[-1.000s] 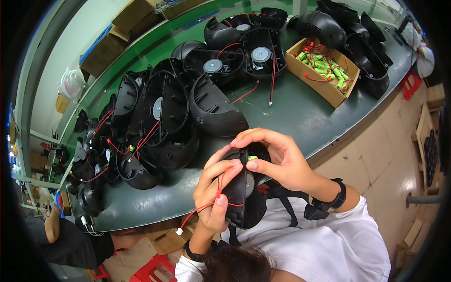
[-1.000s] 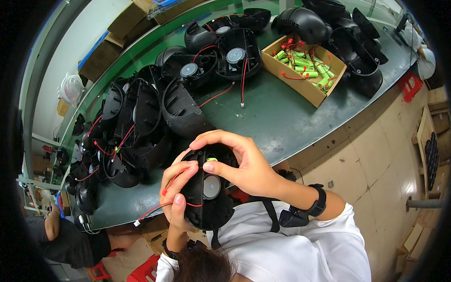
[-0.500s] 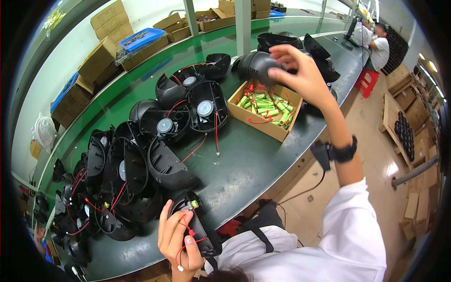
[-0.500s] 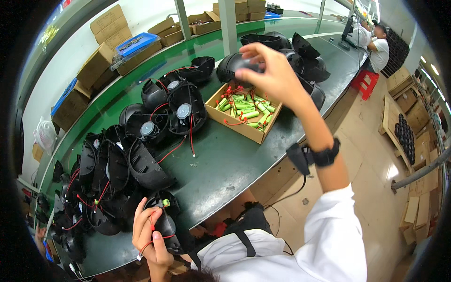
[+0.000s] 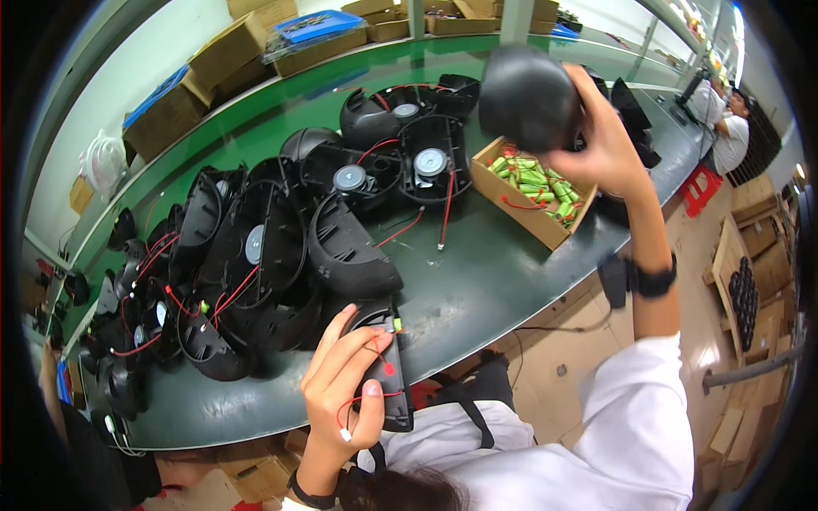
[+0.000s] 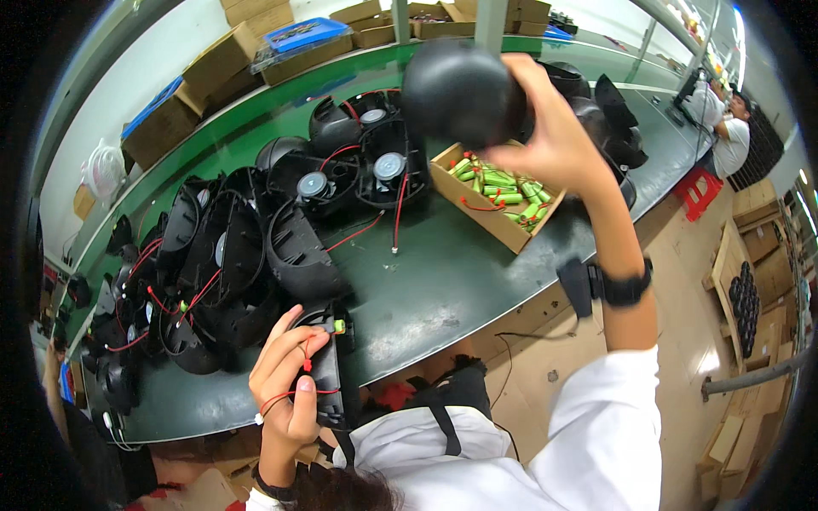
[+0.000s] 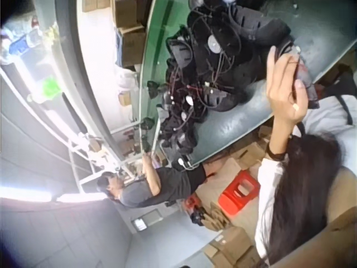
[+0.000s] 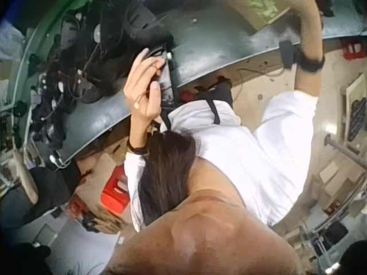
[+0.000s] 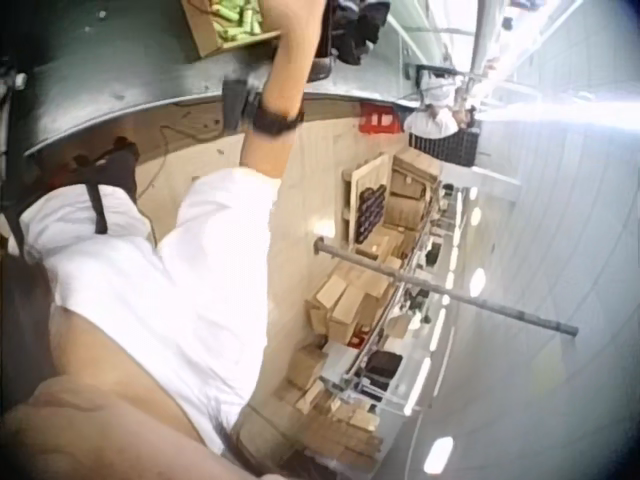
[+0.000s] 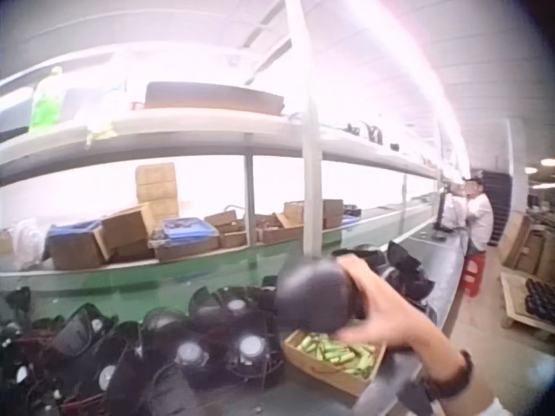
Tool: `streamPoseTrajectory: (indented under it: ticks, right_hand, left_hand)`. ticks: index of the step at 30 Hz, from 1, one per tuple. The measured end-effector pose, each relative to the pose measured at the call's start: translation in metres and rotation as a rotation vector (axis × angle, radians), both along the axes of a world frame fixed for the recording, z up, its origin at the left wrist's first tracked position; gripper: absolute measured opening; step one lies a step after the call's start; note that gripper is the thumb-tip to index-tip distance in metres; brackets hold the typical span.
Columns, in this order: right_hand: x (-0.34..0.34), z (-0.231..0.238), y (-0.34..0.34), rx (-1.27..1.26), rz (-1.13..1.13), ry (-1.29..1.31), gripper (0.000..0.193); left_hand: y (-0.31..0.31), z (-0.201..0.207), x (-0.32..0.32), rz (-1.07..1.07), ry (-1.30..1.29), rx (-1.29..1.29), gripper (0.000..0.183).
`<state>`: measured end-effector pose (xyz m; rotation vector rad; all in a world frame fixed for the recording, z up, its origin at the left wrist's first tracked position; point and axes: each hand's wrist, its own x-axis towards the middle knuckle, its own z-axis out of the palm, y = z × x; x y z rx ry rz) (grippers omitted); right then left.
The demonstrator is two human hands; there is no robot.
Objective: Assembling batteries and wiring into plastic speaker housings on a production line.
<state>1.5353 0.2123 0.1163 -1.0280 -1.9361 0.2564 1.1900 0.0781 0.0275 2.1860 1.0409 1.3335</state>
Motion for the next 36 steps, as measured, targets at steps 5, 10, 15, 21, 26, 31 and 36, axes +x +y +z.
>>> streamPoseTrajectory:
  ticks: [5,10,15,21,26,31,36]
  right_hand:
    - [-0.054,-0.056,-0.091,0.105,0.309,-0.24,0.071]
    - [-0.085,-0.09,-0.124,-0.291,0.487,-0.136,0.071]
    - [-0.097,-0.11,-0.117,-0.601,0.506,0.496,0.074]
    - [-0.122,-0.111,-0.093,-0.632,0.607,0.468,0.073]
    - [-0.119,-0.112,-0.092,-0.513,0.547,0.335,0.07]
    - [-0.118,-0.114,-0.097,-0.569,0.511,0.369,0.08]
    - [-0.115,-0.113,-0.104,-0.731,0.53,0.706,0.065]
  left_hand:
    - [0.002,0.006,0.0,-0.023,0.009,-0.009,0.042]
    - [0.007,0.0,0.003,-0.041,0.041,-0.021,0.044]
    - [0.007,0.0,0.008,-0.02,0.022,0.01,0.042]
    - [0.009,-0.002,0.008,-0.034,0.002,0.04,0.041]
    - [0.009,-0.002,0.009,-0.038,0.013,0.033,0.04]
    - [0.013,-0.005,0.018,-0.072,-0.011,0.049,0.038]
    - [0.014,-0.005,0.029,-0.078,-0.022,0.026,0.037]
